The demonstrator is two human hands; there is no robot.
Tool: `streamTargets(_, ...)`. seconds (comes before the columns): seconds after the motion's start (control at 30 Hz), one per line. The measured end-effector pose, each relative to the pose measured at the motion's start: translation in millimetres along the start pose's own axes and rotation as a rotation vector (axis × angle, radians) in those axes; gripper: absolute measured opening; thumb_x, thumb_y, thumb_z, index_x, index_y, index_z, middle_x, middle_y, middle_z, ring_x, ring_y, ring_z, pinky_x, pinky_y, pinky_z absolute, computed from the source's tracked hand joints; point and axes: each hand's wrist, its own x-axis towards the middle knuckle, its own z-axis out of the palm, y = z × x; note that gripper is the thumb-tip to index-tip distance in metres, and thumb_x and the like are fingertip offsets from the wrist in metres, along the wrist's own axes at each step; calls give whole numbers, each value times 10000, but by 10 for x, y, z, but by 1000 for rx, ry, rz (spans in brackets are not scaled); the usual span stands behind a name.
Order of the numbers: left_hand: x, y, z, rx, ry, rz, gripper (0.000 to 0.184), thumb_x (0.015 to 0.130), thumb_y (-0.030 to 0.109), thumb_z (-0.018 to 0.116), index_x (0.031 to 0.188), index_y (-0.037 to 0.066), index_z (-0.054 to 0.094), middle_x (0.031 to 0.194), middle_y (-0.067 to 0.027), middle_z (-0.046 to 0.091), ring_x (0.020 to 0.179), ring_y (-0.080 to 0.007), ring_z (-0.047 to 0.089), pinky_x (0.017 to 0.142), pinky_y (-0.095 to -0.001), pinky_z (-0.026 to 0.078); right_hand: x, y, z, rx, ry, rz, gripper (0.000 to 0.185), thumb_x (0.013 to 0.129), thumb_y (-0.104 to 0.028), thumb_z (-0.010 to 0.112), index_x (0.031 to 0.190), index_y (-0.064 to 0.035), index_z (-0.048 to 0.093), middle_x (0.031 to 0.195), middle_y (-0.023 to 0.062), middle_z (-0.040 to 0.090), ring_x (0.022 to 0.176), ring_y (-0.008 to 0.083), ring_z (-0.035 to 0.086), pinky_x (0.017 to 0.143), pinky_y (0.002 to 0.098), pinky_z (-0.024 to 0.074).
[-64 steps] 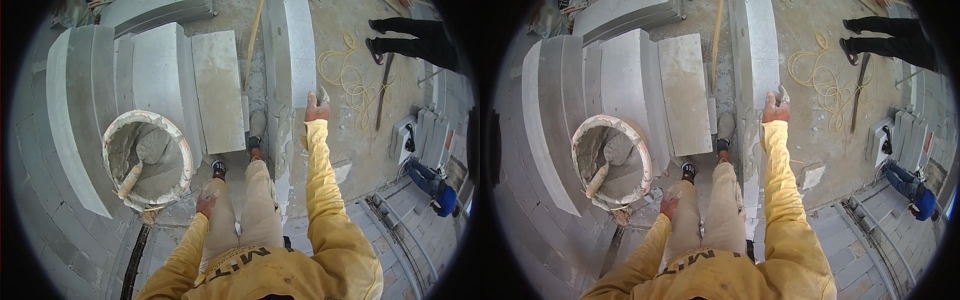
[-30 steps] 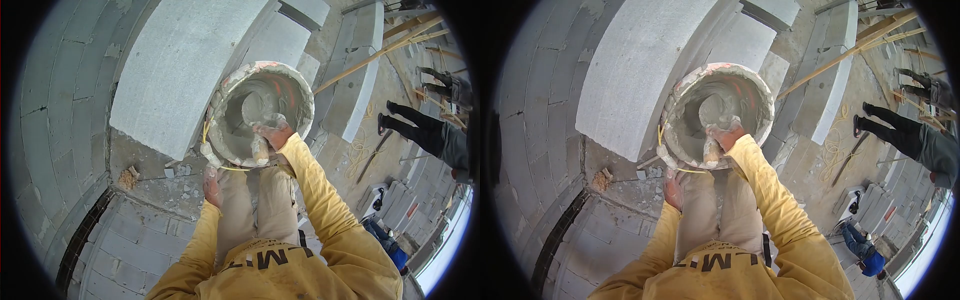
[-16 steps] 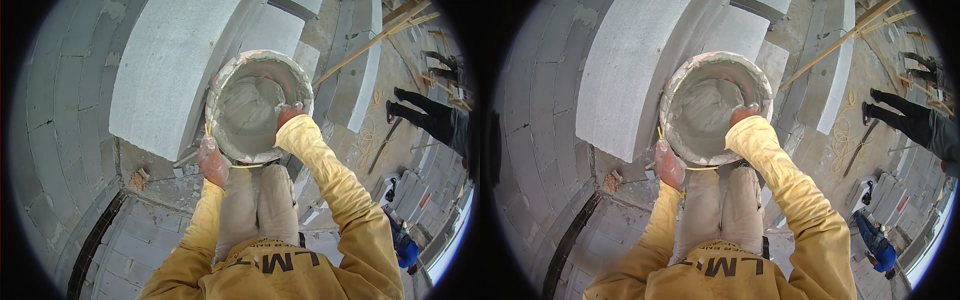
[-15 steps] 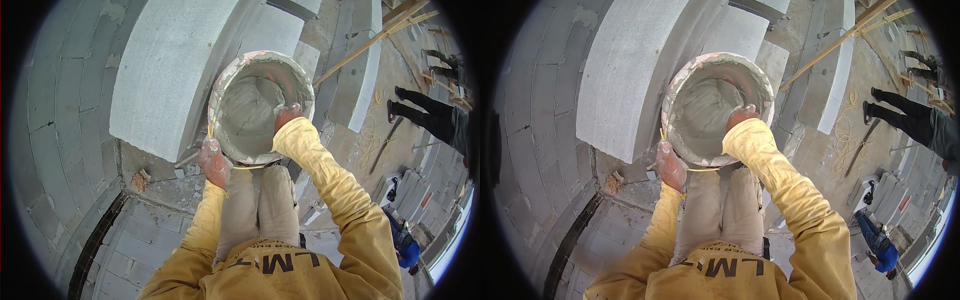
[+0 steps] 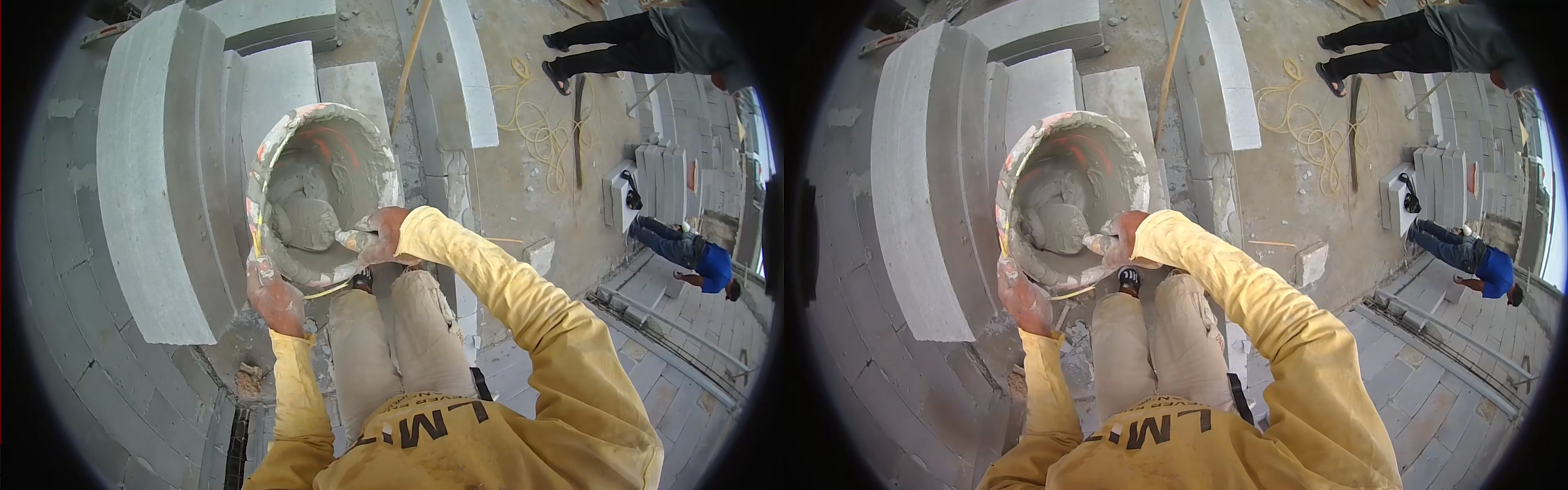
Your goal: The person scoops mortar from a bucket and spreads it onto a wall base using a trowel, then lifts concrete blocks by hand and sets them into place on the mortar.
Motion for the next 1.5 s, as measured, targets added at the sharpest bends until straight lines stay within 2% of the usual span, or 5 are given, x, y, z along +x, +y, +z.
streamTargets(0.23, 127, 304, 29, 81, -86, 42, 581, 993, 444, 427, 1279, -59, 478, 1166, -96, 567, 1051, -166, 514, 939, -298, 389, -525, 854, 496, 659, 119, -257, 589, 732, -294, 781, 1226, -45, 577, 1108, 127, 629, 989, 223, 600, 872, 339, 465)
streamTargets(0.53, 722, 578, 14, 19, -229, -50, 613, 1018, 444, 336, 1375, -50, 397, 1352, -140, 491, 1210, -237, 495, 1044, -350, 371, -1137, 1475, 1365, 1051, 311, -131, 650, 745, -213, 766, 1314, -50, 497, 1232, 102, 554, 1156, 213, 502, 999, 321, 378)
streamTargets(0.8, 993, 435, -293, 117, -260, -155, 653, 1001, 501, 335, 1406, -10, 349, 1422, -131, 416, 1274, -251, 438, 1066, -376, 361, 142, 2222, 2361, 1904, 615, -110, 553, 767, -71, 737, 1254, -73, 474, 961, 37, 576, 809, 154, 591, 670, 309, 497)
streamTargets(1.2, 712, 244, -80, 189, -212, -111, 637, 997, 490, 363, 1446, 41, 302, 1476, -99, 336, 1334, -251, 360, 1108, -380, 308, 1813, 2286, 517, 2293, 1158, 671, 721, 674, -181, 819, 1268, -15, 445, 1155, 161, 600, 921, 245, 627, 773, 372, 504)
streamTargets(1.5, 595, 169, -184, 379, -269, -7, 553, 983, 138, 343, 1484, 7, 147, 1496, -113, 279, 1331, -231, 343, 1129, -372, 286, 2135, 1879, -331, 2005, 1532, 709, 835, 724, -191, 797, 1364, -16, 289, 1398, 261, 351, 1366, 449, 247, 1125, 506, 267)
